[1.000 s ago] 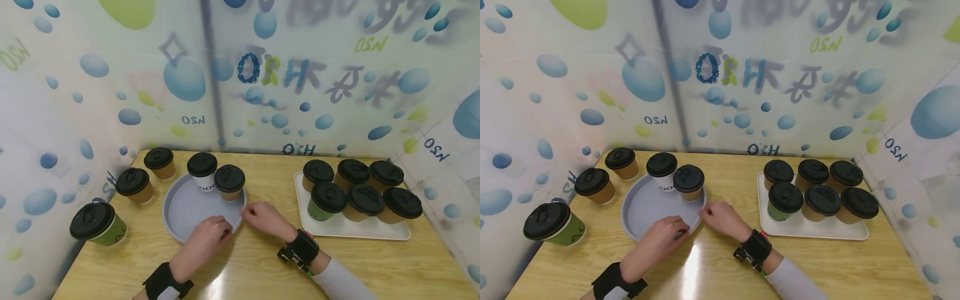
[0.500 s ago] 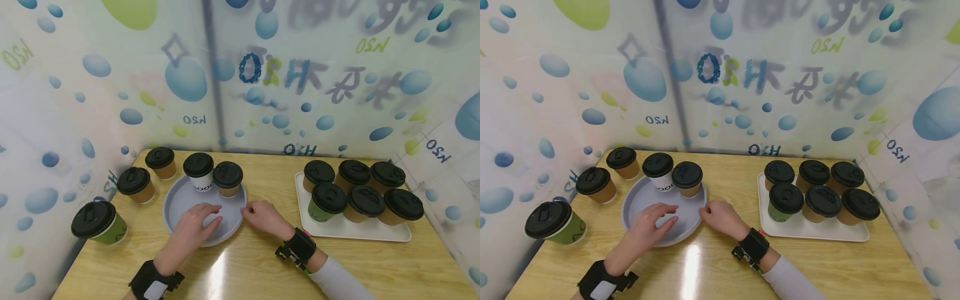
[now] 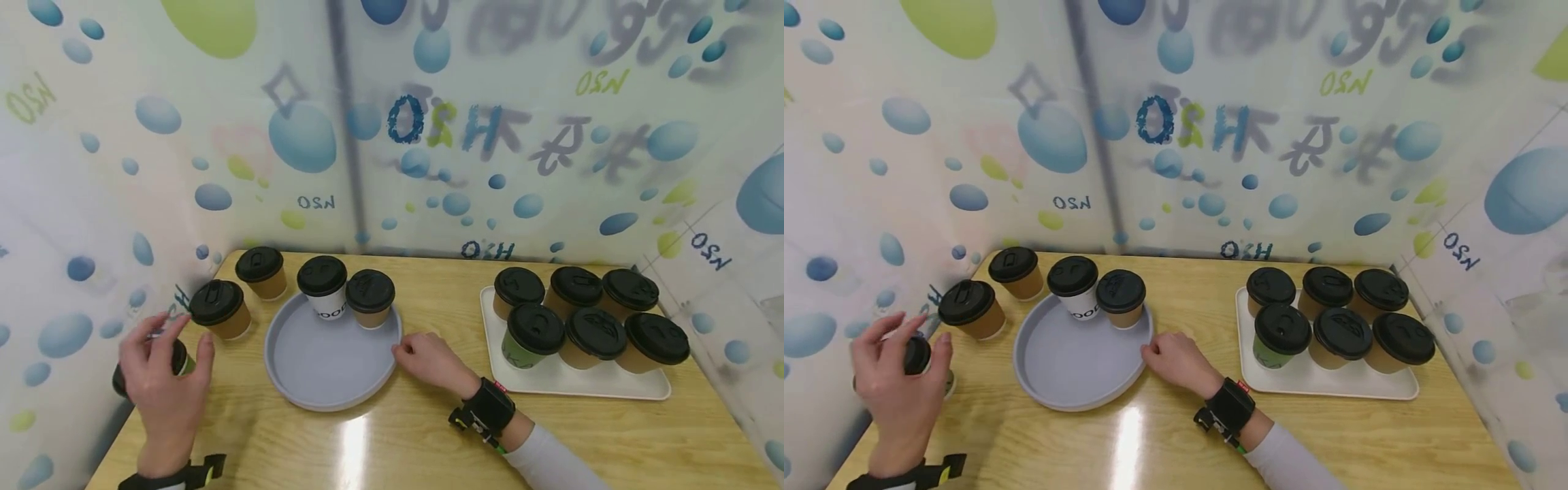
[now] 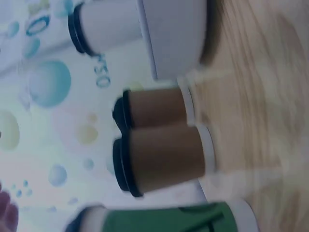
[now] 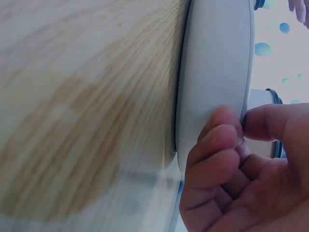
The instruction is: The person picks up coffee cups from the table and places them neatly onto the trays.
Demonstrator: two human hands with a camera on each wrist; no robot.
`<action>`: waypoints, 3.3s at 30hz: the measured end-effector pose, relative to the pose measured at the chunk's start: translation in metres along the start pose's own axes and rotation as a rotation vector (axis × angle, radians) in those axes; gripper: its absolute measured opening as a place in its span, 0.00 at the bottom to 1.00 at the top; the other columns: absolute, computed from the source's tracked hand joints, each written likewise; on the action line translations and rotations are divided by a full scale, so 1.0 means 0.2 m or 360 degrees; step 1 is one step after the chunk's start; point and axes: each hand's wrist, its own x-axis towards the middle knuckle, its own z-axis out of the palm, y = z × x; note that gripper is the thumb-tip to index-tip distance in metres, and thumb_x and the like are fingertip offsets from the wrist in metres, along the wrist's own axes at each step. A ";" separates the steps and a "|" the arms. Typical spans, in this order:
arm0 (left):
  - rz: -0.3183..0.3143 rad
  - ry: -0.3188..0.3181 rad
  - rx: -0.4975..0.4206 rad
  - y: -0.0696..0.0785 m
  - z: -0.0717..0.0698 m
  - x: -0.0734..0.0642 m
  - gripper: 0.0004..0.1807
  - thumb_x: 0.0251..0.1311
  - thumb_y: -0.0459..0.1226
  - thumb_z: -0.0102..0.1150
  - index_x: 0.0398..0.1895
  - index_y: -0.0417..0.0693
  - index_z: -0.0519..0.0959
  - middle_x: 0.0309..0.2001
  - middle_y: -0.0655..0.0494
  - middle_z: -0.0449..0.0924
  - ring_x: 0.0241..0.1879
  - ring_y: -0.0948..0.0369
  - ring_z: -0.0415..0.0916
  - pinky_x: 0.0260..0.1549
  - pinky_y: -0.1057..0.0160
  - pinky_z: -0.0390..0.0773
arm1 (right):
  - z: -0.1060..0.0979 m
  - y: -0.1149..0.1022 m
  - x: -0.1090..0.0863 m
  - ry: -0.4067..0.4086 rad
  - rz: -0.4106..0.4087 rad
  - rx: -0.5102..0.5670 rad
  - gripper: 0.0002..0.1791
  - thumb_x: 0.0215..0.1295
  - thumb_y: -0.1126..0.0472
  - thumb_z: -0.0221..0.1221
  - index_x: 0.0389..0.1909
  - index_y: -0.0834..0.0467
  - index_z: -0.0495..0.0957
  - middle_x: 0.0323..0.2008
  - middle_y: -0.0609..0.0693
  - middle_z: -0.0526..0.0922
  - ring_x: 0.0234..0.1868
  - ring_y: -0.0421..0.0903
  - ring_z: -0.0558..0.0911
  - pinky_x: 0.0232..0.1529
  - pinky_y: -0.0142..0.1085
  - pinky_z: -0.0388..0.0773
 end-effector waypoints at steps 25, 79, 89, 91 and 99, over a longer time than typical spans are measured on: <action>-0.1162 -0.0541 0.0462 -0.26 -0.14 -0.09 0.53 0.54 0.42 0.76 0.80 0.44 0.57 0.67 0.32 0.51 0.61 0.33 0.60 0.54 0.30 0.65 | 0.02 0.01 -0.01 0.0022 -0.0024 0.0001 0.23 0.79 0.56 0.51 0.18 0.51 0.69 0.16 0.41 0.63 0.16 0.38 0.64 0.21 0.31 0.58; 0.0177 -0.1279 -0.0641 0.45 0.47 -0.19 0.49 0.39 0.39 0.85 0.68 0.46 0.69 0.68 0.42 0.64 0.60 0.44 0.74 0.51 0.42 0.81 | 0.01 0.04 -0.08 0.0026 -0.0050 0.0065 0.19 0.79 0.57 0.50 0.27 0.58 0.82 0.16 0.40 0.71 0.15 0.37 0.66 0.18 0.30 0.60; 0.0099 -0.1347 -0.0655 0.46 0.48 -0.20 0.49 0.43 0.40 0.84 0.70 0.49 0.69 0.66 0.42 0.65 0.60 0.44 0.72 0.54 0.41 0.78 | 0.02 0.04 -0.08 0.0019 -0.0044 0.0064 0.21 0.80 0.56 0.50 0.27 0.58 0.81 0.15 0.40 0.68 0.15 0.37 0.65 0.19 0.31 0.60; 0.0077 -0.1370 -0.0662 0.46 0.48 -0.21 0.49 0.44 0.40 0.84 0.71 0.48 0.68 0.66 0.43 0.65 0.61 0.45 0.72 0.55 0.41 0.78 | 0.02 0.04 -0.08 0.0015 -0.0042 0.0062 0.21 0.80 0.56 0.50 0.27 0.58 0.81 0.15 0.40 0.68 0.15 0.37 0.64 0.19 0.31 0.60; 0.0015 -0.1390 -0.0692 0.45 0.49 -0.22 0.51 0.45 0.40 0.83 0.74 0.46 0.64 0.69 0.43 0.65 0.66 0.45 0.70 0.60 0.39 0.74 | 0.02 0.04 -0.08 -0.0010 -0.0037 0.0067 0.19 0.80 0.57 0.50 0.29 0.58 0.82 0.16 0.40 0.70 0.15 0.37 0.65 0.19 0.31 0.61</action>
